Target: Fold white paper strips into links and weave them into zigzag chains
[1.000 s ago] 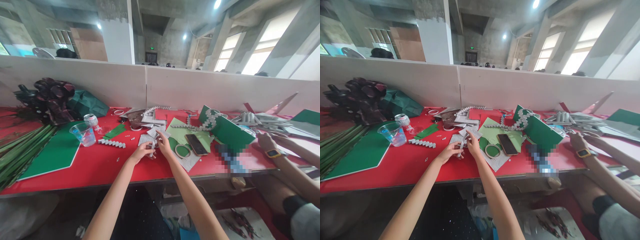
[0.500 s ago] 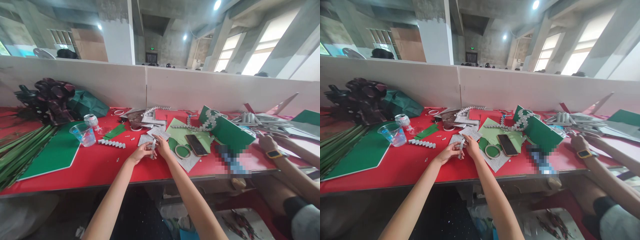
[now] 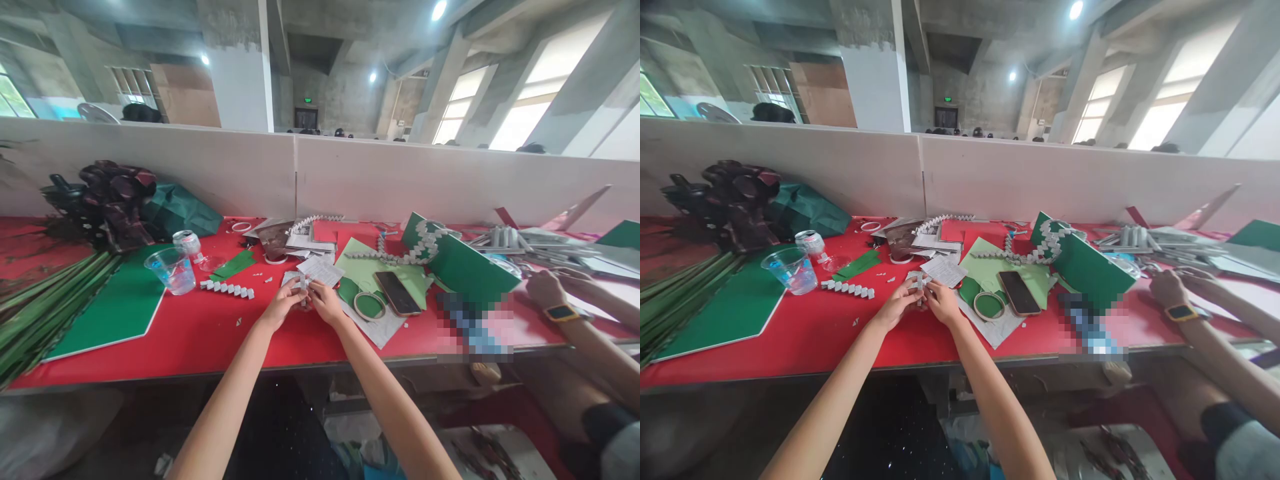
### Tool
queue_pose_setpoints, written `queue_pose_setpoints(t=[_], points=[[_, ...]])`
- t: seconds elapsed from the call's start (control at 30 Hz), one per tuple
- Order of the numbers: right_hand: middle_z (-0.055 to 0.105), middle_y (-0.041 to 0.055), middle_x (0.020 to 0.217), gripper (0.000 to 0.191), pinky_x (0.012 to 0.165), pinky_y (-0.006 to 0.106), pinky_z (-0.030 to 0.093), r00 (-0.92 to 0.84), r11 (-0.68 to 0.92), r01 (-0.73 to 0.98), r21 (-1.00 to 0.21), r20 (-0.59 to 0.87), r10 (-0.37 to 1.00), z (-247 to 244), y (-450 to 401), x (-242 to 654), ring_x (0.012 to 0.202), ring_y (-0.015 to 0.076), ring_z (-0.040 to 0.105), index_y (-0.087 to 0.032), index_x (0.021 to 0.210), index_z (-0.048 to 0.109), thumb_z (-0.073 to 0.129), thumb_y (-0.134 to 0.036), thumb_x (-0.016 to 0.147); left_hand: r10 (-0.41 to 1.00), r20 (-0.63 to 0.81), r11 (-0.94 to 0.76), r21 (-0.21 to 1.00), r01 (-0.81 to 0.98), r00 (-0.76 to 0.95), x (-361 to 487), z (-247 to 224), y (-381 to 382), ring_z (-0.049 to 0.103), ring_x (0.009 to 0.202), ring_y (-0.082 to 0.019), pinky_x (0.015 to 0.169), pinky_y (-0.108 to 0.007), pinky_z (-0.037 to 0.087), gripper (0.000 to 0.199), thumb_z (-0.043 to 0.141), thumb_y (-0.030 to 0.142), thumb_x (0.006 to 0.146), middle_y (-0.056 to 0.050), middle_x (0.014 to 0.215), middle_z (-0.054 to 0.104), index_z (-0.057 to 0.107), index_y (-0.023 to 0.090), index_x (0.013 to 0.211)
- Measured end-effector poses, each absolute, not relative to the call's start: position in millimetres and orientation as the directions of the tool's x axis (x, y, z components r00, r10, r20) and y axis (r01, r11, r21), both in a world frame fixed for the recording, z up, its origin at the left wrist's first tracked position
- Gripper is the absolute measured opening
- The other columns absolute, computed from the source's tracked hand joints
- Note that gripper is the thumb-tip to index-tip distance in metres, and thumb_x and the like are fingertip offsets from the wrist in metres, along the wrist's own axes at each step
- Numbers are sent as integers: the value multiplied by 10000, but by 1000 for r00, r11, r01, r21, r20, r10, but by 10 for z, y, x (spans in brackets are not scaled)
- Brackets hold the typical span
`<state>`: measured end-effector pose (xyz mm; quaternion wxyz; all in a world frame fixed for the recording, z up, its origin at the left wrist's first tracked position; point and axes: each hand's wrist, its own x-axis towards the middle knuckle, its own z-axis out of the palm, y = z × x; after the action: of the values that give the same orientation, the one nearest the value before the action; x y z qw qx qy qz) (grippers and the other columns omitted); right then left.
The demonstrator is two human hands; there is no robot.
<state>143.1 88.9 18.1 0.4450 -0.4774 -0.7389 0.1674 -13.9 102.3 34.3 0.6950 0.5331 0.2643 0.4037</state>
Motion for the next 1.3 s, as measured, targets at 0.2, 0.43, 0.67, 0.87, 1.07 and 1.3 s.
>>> queue_pose_setpoints(t=[0.2, 0.43, 0.67, 0.87, 1.07, 1.3], points=[[536, 11, 733, 284, 620, 249, 389, -56, 464, 512, -723, 511, 858, 175, 958, 1444, 648, 141, 509, -194, 766, 607, 426, -344, 925, 777, 43, 158, 952, -261, 628, -190, 328, 1039, 614, 585, -122, 602, -261, 484, 660, 742, 330, 722, -5, 746, 630, 479, 218, 1316], [632, 66, 987, 227, 851, 330, 412, -103, 546, 571, -614, 606, 789, 204, 967, 1488, 944, 207, 534, -206, 930, 680, 480, -310, 906, 726, 42, 177, 953, -246, 686, -213, 334, 1022, 603, 557, -117, 558, -249, 458, 480, 727, 301, 745, -17, 749, 626, 567, 179, 1180], [656, 62, 962, 277, 878, 344, 397, -100, 538, 613, -579, 619, 779, 185, 975, 1530, 974, 213, 512, -208, 798, 693, 462, -296, 922, 706, 35, 167, 962, -214, 707, -204, 339, 1021, 604, 568, -117, 581, -254, 463, 292, 729, 307, 740, -25, 744, 631, 648, 152, 974], [674, 55, 921, 275, 864, 331, 383, -55, 480, 637, -604, 585, 809, 156, 998, 1526, 969, 214, 531, -212, 804, 698, 444, -212, 909, 670, 23, 98, 988, -120, 742, -199, 288, 1056, 555, 471, -93, 514, -247, 446, 326, 727, 357, 737, -39, 748, 662, 654, 147, 976], [623, 55, 822, 279, 774, 305, 389, -85, 490, 648, -583, 584, 807, 175, 995, 1497, 848, 201, 515, -195, 784, 618, 376, -221, 921, 722, 37, 77, 988, -134, 690, -187, 285, 1051, 619, 542, -127, 558, -258, 493, 355, 742, 364, 721, -34, 734, 664, 640, 144, 980], [506, 7, 662, 274, 693, 264, 358, -117, 511, 622, -593, 575, 810, 171, 970, 1481, 728, 170, 474, -209, 630, 440, 350, -230, 887, 721, 33, 87, 987, -138, 692, -192, 328, 1004, 624, 531, -123, 525, -240, 491, 335, 745, 362, 717, -43, 749, 671, 633, 134, 936]])
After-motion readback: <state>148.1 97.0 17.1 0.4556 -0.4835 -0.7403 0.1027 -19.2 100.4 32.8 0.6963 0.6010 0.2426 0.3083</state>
